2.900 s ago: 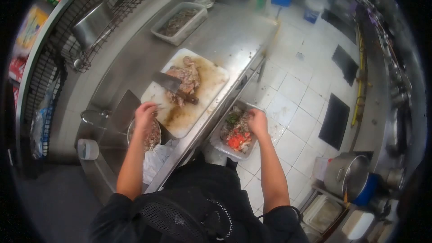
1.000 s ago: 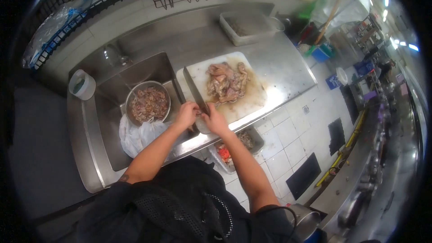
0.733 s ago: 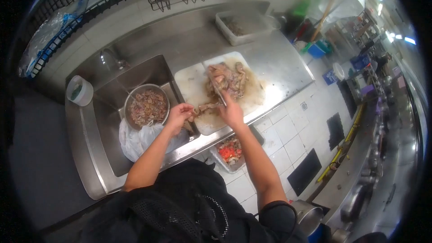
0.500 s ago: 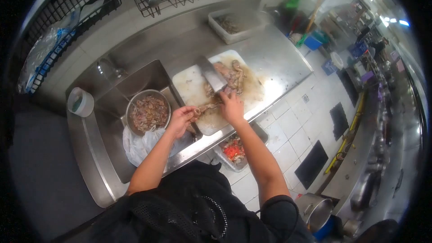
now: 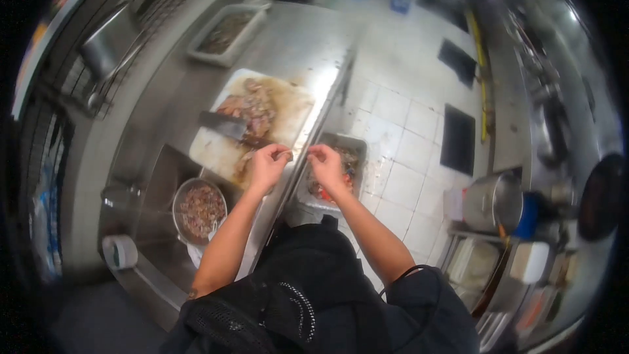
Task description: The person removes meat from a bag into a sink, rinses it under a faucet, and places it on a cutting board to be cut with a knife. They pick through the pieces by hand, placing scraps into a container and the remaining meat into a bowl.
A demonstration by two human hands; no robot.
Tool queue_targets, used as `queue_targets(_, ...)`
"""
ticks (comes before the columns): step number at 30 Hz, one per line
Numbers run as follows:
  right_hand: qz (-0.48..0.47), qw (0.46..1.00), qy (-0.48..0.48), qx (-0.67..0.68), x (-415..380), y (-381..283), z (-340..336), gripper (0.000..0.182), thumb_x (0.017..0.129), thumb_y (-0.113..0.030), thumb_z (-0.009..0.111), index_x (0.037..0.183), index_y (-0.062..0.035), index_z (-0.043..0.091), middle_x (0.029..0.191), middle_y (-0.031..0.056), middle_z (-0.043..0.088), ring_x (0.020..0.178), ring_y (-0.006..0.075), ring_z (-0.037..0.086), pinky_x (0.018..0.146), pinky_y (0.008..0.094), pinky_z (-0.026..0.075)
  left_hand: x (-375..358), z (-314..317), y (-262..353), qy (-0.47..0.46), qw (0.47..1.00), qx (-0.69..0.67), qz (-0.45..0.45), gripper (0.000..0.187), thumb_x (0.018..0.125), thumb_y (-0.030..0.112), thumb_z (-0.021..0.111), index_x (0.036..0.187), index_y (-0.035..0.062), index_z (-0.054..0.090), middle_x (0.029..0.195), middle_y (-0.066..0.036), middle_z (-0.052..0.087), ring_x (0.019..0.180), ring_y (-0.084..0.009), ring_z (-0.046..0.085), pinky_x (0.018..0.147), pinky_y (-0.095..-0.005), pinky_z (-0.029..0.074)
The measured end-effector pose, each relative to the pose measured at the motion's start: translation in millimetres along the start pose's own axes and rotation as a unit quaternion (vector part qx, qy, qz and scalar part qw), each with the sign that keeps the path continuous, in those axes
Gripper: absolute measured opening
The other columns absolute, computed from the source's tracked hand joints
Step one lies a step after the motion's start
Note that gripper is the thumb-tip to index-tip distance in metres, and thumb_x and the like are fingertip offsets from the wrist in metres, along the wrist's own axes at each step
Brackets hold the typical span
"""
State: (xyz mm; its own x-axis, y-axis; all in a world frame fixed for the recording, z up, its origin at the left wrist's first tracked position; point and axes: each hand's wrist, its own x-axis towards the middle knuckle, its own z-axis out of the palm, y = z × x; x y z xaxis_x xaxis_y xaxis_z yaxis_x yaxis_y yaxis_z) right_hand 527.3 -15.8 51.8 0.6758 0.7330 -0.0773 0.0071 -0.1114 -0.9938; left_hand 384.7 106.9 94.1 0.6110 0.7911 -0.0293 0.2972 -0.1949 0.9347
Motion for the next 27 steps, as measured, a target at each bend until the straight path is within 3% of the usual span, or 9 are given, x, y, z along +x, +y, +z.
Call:
queue_targets(2, 0.121, 0.987, 0.016, 0.105, -9.0, -1.9, -20.9, 0.022, 0.095, -0.001, 0.068, 0.117, -0.0023, 0.073, 0.099, 0.0054, 0.073, 0.088, 0.0140, 0.067, 0.079, 0.0288, 0.054, 9.3, 29.2, 9.2, -0.018, 1.000, 0.000, 0.004, 0.017, 0.088, 0.006, 0.074, 0.101, -0.0035, 0.078, 0.084, -0.010, 0.078, 0.077, -0.0131, 0.071, 0.073, -0.0302, 0.056)
queue_targets(4, 0.197, 0.894, -0.019, 0.402, -17.6, -13.5, -36.4, 0.030, 0.095, -0.001, 0.070, 0.125, -0.0012, 0.070, 0.101, 0.0052, 0.072, 0.089, 0.0142, 0.067, 0.082, 0.0289, 0.055, 16.3, 54.8, 4.4, -0.054, 0.998, -0.029, -0.033, 0.014, 0.093, 0.008, 0.073, 0.099, -0.0041, 0.077, 0.084, -0.008, 0.077, 0.075, -0.0097, 0.069, 0.067, -0.0266, 0.055)
queue_targets(6, 0.174, 0.898, -0.007, 0.405, -12.7, -3.8, -54.2, 0.039, 0.093, 0.000, 0.073, 0.131, 0.0012, 0.067, 0.108, 0.0076, 0.073, 0.095, 0.0154, 0.068, 0.087, 0.0307, 0.056, 14.1, 72.0, 16.6, -0.100, 0.994, 0.011, -0.048, 0.013, 0.094, 0.006, 0.073, 0.101, -0.0047, 0.075, 0.083, -0.009, 0.076, 0.072, -0.0104, 0.069, 0.064, -0.0267, 0.055)
queue_targets(8, 0.112, 0.932, -0.150, 0.311, 2.4, 24.4, -72.1, 0.042, 0.095, 0.003, 0.071, 0.136, 0.0024, 0.062, 0.116, 0.0097, 0.073, 0.103, 0.0164, 0.070, 0.090, 0.0307, 0.058, 18.9, 90.0, 1.7, -0.117, 0.993, 0.028, -0.005, 0.010, 0.095, 0.005, 0.072, 0.099, -0.0045, 0.073, 0.081, -0.009, 0.075, 0.070, -0.0118, 0.069, 0.061, -0.0265, 0.054)
queue_targets(17, 0.104, 0.963, -0.132, 0.212, 48.3, 44.0, -95.4, 0.012, 0.087, 0.008, 0.073, 0.098, 0.0046, 0.074, 0.091, 0.0115, 0.076, 0.080, 0.0152, 0.070, 0.070, 0.0286, 0.057, 31.9, 80.4, 29.7, -0.069, 0.990, -0.045, -0.113, 0.010, 0.094, 0.001, 0.073, 0.088, -0.0041, 0.068, 0.079, -0.011, 0.074, 0.065, -0.0132, 0.068, 0.057, -0.0260, 0.054)
queue_targets(20, 0.163, 0.957, -0.077, 0.226, 62.3, 70.5, -94.6, 0.012, 0.087, 0.006, 0.072, 0.097, 0.0020, 0.077, 0.090, 0.0093, 0.076, 0.081, 0.0155, 0.071, 0.071, 0.0303, 0.058, 14.4, 28.6, 23.4, 0.010, 0.989, -0.072, -0.131, 0.009, 0.096, 0.004, 0.073, 0.092, -0.0032, 0.069, 0.083, -0.011, 0.075, 0.068, -0.0136, 0.069, 0.061, -0.0263, 0.055)
queue_targets(22, 0.027, 0.985, -0.096, -0.140, 78.4, 123.7, -97.6, 0.020, 0.084, 0.005, 0.070, 0.102, 0.0010, 0.078, 0.094, 0.0121, 0.078, 0.087, 0.0202, 0.074, 0.077, 0.0337, 0.060, -6.2, -27.7, 4.3, 0.125, 0.976, -0.107, -0.141, 0.010, 0.094, 0.007, 0.076, 0.096, -0.0009, 0.071, 0.083, -0.007, 0.073, 0.068, -0.0108, 0.066, 0.061, -0.0257, 0.054)
queue_targets(24, -0.021, 0.924, -0.078, -0.374, 70.8, 124.1, -102.5, 0.027, 0.082, 0.005, 0.068, 0.107, 0.0010, 0.077, 0.099, 0.0175, 0.079, 0.095, 0.0254, 0.077, 0.084, 0.0354, 0.060, -35.3, -93.6, -21.0, 0.235, 0.957, -0.095, -0.144, 0.009, 0.096, 0.009, 0.074, 0.098, 0.0003, 0.072, 0.085, -0.007, 0.073, 0.072, -0.0111, 0.068, 0.064, -0.0264, 0.055)
queue_targets(27, -0.002, 0.947, -0.046, -0.318, 76.7, 135.7, -96.9, 0.027, 0.080, 0.005, 0.067, 0.106, 0.0019, 0.076, 0.101, 0.0230, 0.077, 0.101, 0.0288, 0.077, 0.087, 0.0371, 0.060, -82.8, -201.8, -102.5, 0.314, 0.942, 0.071, -0.095, 0.019, 0.096, 0.013, 0.074, 0.107, -0.0023, 0.072, 0.089, -0.008, 0.075, 0.080, -0.0175, 0.071, 0.073, -0.0329, 0.058)
